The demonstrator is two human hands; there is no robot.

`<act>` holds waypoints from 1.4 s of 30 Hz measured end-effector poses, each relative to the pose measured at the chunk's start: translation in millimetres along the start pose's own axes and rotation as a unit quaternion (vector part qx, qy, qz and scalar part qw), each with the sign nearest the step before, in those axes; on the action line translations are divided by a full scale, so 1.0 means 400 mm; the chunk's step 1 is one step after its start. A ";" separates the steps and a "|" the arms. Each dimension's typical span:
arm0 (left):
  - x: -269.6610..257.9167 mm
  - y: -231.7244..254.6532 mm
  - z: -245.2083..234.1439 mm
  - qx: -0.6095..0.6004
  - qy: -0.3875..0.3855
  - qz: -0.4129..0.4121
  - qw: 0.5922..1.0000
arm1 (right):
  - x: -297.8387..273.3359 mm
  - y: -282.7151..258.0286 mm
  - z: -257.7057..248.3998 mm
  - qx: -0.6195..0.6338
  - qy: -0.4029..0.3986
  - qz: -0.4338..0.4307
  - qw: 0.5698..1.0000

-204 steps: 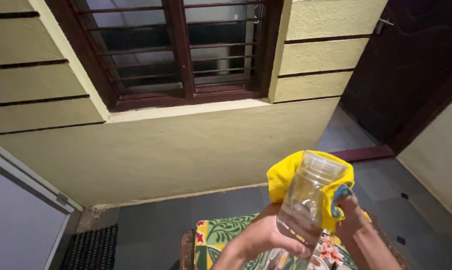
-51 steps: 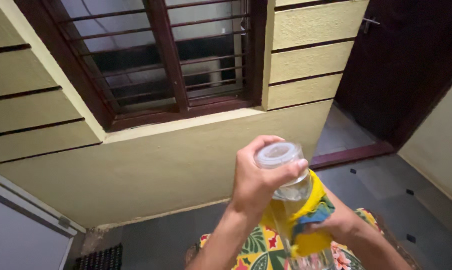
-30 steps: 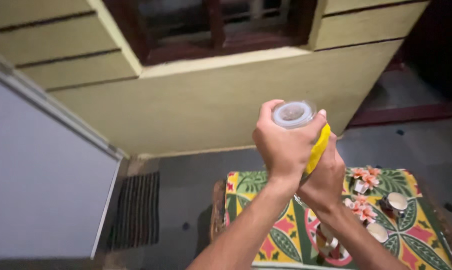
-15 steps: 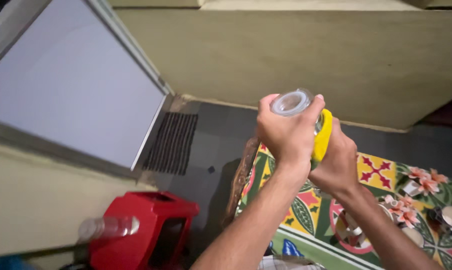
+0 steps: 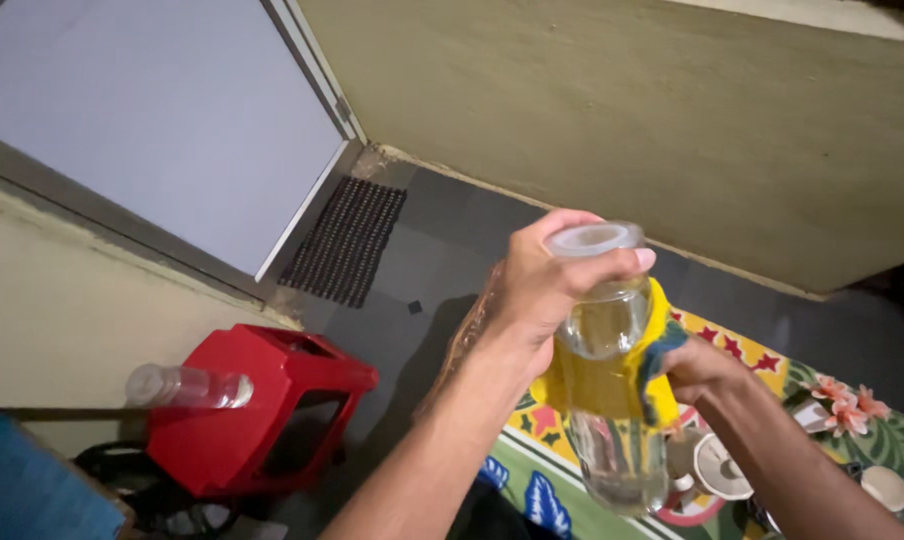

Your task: The person wipes the exterior of two clear plastic bottles and a white ceramic teapot using a yellow cloth. The bottles are placed on a red stool after cleaning, and the teapot is wiped on a table with a patterned tablecloth.

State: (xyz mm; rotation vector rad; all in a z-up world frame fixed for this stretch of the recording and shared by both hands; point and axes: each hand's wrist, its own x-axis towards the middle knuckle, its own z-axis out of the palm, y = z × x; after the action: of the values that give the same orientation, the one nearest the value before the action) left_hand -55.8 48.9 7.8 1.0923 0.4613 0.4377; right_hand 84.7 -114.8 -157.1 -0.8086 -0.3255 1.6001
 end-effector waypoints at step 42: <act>0.038 -0.063 0.046 0.077 -0.072 0.082 0.991 | -0.096 -0.043 0.011 -0.217 0.243 -0.136 0.936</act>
State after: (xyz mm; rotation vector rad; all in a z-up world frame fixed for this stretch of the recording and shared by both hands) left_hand -30.3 33.6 -10.3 1.3071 0.2824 0.4706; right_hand 94.9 -146.6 -131.1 -1.4006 -0.4151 1.0326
